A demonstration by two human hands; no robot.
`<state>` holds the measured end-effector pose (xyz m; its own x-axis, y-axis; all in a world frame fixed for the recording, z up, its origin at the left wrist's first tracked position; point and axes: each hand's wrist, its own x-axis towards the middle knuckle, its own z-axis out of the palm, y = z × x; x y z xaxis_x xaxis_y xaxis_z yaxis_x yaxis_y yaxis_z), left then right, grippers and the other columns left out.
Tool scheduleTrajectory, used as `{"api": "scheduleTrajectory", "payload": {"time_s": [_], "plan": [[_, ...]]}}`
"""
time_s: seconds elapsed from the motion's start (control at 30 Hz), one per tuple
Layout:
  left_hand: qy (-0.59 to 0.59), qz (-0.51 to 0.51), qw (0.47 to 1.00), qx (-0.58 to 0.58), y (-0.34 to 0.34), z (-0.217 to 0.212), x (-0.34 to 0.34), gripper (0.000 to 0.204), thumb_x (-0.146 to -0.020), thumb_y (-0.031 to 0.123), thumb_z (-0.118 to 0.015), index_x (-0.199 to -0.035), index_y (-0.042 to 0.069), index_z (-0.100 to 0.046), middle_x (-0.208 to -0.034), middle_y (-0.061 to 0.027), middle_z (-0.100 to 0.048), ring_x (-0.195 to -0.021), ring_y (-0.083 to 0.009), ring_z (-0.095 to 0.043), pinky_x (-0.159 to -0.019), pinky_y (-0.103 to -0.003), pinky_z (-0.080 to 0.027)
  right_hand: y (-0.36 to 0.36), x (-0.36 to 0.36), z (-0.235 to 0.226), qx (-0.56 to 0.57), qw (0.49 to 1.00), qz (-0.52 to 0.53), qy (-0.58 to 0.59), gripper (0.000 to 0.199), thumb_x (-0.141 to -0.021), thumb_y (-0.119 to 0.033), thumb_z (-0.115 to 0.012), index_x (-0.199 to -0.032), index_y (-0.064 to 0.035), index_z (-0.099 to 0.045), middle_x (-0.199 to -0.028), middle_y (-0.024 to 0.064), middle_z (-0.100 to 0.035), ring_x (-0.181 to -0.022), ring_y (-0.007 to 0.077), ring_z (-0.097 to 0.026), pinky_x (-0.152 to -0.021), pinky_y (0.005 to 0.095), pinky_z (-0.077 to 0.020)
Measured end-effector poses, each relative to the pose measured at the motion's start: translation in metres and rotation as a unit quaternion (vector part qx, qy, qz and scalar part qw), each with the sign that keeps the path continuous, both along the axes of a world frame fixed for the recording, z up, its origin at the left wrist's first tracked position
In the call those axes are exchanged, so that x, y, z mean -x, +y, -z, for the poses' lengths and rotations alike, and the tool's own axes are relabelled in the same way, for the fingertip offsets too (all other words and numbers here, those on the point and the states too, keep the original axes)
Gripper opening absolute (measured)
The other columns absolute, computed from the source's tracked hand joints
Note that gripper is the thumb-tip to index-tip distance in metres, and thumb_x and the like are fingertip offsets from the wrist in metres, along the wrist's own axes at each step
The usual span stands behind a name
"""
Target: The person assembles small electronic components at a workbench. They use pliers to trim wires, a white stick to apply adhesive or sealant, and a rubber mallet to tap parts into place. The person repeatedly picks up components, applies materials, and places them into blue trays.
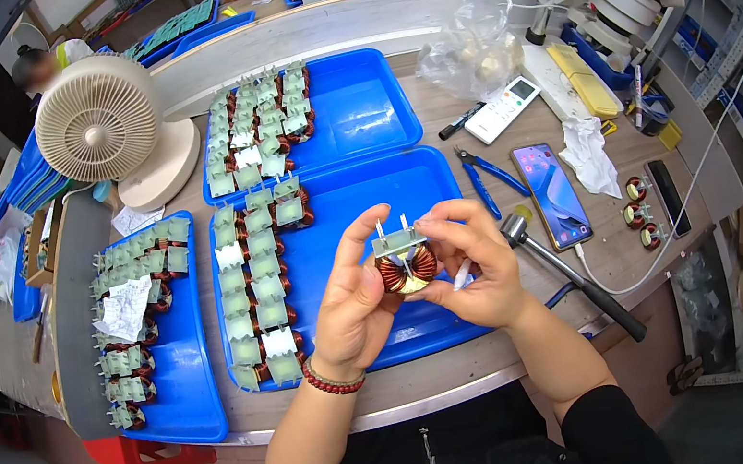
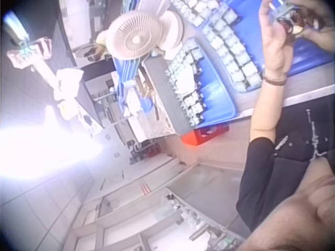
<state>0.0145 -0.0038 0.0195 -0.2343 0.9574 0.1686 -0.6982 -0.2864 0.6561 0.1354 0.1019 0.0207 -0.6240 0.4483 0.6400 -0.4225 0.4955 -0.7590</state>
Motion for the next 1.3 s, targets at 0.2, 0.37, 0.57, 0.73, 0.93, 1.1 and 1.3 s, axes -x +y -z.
{"api": "scheduleTrajectory", "payload": {"time_s": [0.2,0.37,0.57,0.73,0.93,1.1,1.3], "plan": [[0.021,-0.01,1.0,-0.008,0.0,0.002,-0.001,0.067,-0.084,0.03,-0.058,-0.136,0.011,-0.02,-0.116,-0.0177,-0.051,-0.107,-0.0318,-0.053,-0.09,-0.044,-0.045,0.002,-0.002,-0.004,-0.026,1.0,-0.001,0.005,0.055,-0.061,0.006,-0.072,-0.112,-0.0036,-0.055,-0.111,0.0122,-0.045,-0.092,0.018,-0.053,-0.068,0.0248,-0.05],[0.025,0.005,1.0,-0.003,-0.001,0.004,0.0,0.064,-0.082,0.034,-0.06,-0.131,0.007,-0.027,-0.113,-0.0165,-0.052,-0.106,-0.0295,-0.054,-0.088,-0.041,-0.045,0.003,-0.004,-0.001,-0.038,0.999,0.024,-0.013,0.055,-0.059,-0.004,-0.079,-0.11,-0.0032,-0.056,-0.105,0.0088,-0.05,-0.072,0.0083,-0.05,-0.052,0.0183,-0.0396],[-0.057,0.043,0.997,0.019,-0.001,0.002,-0.006,0.053,-0.081,0.034,-0.062,-0.121,0.009,-0.036,-0.104,-0.009,-0.054,-0.101,-0.0188,-0.054,-0.084,-0.031,-0.045,-0.002,-0.001,0.008,0.155,0.986,-0.044,-0.034,0.056,-0.059,-0.018,-0.083,-0.105,-0.0022,-0.055,-0.1,0.0057,-0.052,-0.061,0.0038,-0.044,-0.049,0.0164,-0.0343],[-0.025,-0.015,0.997,0.065,-0.003,-0.004,-0.003,0.055,-0.081,0.017,-0.064,-0.126,0.007,-0.033,-0.097,-0.0089,-0.055,-0.093,-0.0201,-0.058,-0.081,-0.033,-0.048,-0.005,0.001,-0.003,-0.044,0.995,0.082,-0.045,0.052,-0.061,-0.013,-0.079,-0.106,-0.0056,-0.055,-0.095,0.0088,-0.055,-0.059,0.0119,-0.052,-0.05,0.0216,-0.0413],[0.233,-0.138,0.957,0.104,0.005,0.001,-0.005,0.058,-0.072,0.001,-0.071,-0.121,0.003,-0.041,-0.095,-0.0042,-0.049,-0.086,-0.0116,-0.054,-0.074,-0.025,-0.049,-0.006,0.004,0.001,-0.138,0.977,0.148,-0.06,0.034,-0.061,-0.001,-0.07,-0.093,-0.0058,-0.063,-0.086,0.011,-0.06,-0.073,0.0206,-0.062,-0.058,0.027,-0.0495],[0.321,-0.134,0.927,0.139,-0.013,-0.018,0.015,0.061,-0.069,0.005,-0.074,-0.12,0.006,-0.041,-0.1,-0.0067,-0.048,-0.085,-0.012,-0.056,-0.072,-0.024,-0.049,-0.008,0.007,0.002,0.133,0.988,0.001,-0.074,0.031,-0.067,0.001,-0.069,-0.098,-0.0014,-0.062,-0.089,0.0127,-0.061,-0.084,0.0172,-0.06,-0.068,0.025,-0.049],[0.755,-0.169,0.607,0.184,-0.018,-0.03,0.043,0.04,-0.061,0.012,-0.076,-0.098,0.009,-0.061,-0.088,-0.0062,-0.059,-0.07,-0.0172,-0.057,-0.063,-0.027,-0.047,-0.007,0.016,0.015,-0.092,0.976,0.099,-0.17,0.028,-0.071,-0.011,-0.068,-0.099,-0.0076,-0.063,-0.096,0.0079,-0.062,-0.077,0.0189,-0.062,-0.057,0.0267,-0.0491]]}}
